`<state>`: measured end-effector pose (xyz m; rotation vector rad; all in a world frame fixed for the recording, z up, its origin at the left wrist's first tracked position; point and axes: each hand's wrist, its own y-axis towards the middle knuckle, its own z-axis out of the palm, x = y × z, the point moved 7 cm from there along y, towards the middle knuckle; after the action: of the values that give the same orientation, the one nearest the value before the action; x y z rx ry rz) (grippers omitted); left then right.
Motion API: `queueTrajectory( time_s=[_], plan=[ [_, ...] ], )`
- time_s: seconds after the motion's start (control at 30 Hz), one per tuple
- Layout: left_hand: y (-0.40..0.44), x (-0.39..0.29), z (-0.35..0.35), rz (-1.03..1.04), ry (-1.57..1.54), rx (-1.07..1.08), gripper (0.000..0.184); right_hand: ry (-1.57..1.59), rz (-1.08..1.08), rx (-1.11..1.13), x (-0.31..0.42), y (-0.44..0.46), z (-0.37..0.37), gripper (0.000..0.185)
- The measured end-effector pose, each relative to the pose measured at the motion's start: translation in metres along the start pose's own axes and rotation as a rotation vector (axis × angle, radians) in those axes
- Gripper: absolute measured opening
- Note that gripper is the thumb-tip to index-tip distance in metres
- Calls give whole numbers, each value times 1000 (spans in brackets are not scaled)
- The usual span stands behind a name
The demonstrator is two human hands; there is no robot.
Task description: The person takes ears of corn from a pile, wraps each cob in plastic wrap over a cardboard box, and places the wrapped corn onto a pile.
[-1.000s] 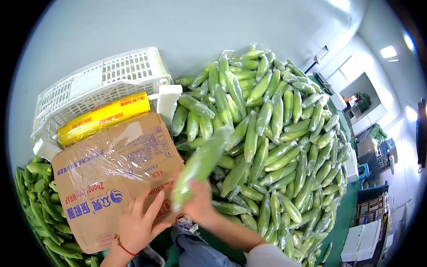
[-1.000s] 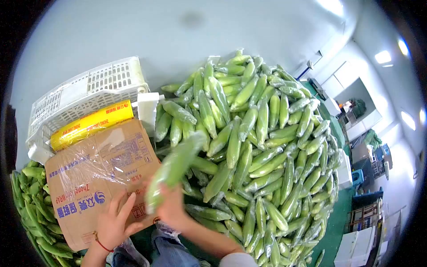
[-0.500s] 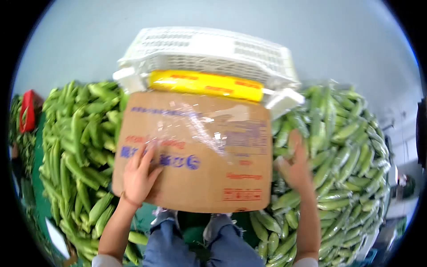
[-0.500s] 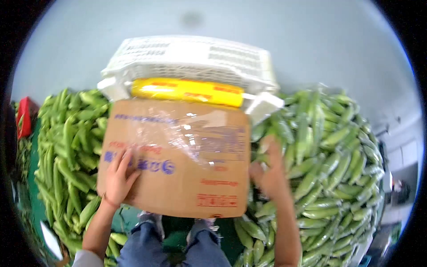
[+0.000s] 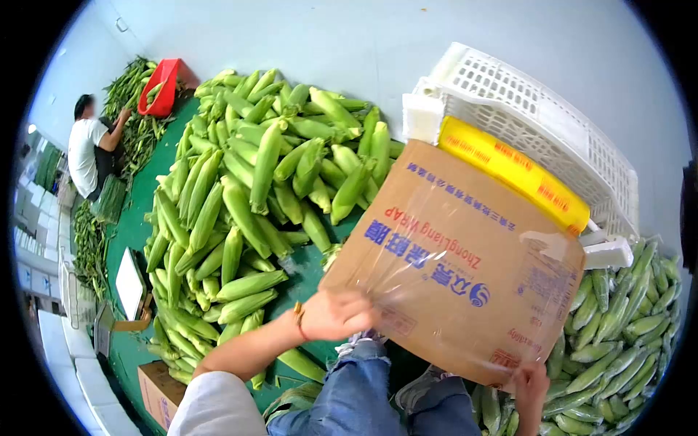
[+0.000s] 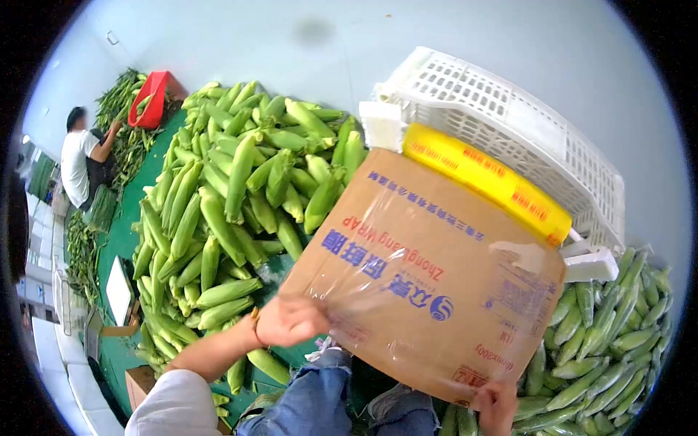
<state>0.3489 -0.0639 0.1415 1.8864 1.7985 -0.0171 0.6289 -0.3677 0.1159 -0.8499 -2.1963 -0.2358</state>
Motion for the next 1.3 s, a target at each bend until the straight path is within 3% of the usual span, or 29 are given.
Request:
queueTrajectory(
  time_s=[0.07,0.1,0.17,0.2,0.23,0.3,0.37,0.43,0.5,0.57,0.63,0.7,0.77,0.83,0.9,0.97,1.03,1.13,1.2,1.27,1.3],
  plan=[
    [-42,-11,9,-75,-100,-163,11,-169,-180,154,29,-8,24,4],
    [-59,-2,12,-96,-213,-307,22,-131,-132,149,28,-9,28,5],
    [-99,39,7,-410,39,-198,24,-53,-33,135,23,-11,35,5],
    [-121,76,-7,-593,147,-506,24,-43,-33,160,23,-12,38,5],
    [-125,115,-29,-799,218,-629,31,-35,-33,180,21,-11,38,5],
    [-153,205,-50,-995,587,-672,53,-40,-25,204,22,-5,36,5],
    [-187,292,-47,-1312,576,-563,60,-58,18,223,23,-6,36,6],
    [-198,322,-39,-1540,286,-534,67,-64,33,226,24,-4,39,8],
    [-235,366,-14,-1540,393,-603,67,-169,-23,207,37,-2,37,8],
    [-223,348,-13,-1530,-390,-970,63,-73,103,233,29,-6,39,7],
    [-178,273,-27,-1466,-884,-1210,57,-90,95,204,36,-8,38,6],
    [-123,191,-42,-1209,-652,-1001,51,-86,84,196,38,-3,38,6],
    [-57,109,-54,-742,-255,-739,47,-45,111,209,36,-6,39,6],
    [20,31,-48,-388,192,-158,49,-48,117,180,35,-9,39,7],
    [69,-22,-18,10,203,-41,48,-95,121,132,36,-13,39,8],
    [88,-29,25,-42,15,34,49,-342,97,85,52,-19,33,8],
    [103,-27,45,-55,-84,89,48,4,204,272,52,-26,23,14],
    [107,-17,53,-124,-177,253,52,848,-13,-66,91,1,-2,27],
    [108,-22,41,-182,-81,85,61,-109,-361,-122,111,60,35,39],
    [87,-31,31,-310,-160,-40,77,-385,-407,-253,111,80,51,43],
    [75,-39,22,-382,-47,-150,73,-394,-407,-256,107,84,54,43]
  ],
)
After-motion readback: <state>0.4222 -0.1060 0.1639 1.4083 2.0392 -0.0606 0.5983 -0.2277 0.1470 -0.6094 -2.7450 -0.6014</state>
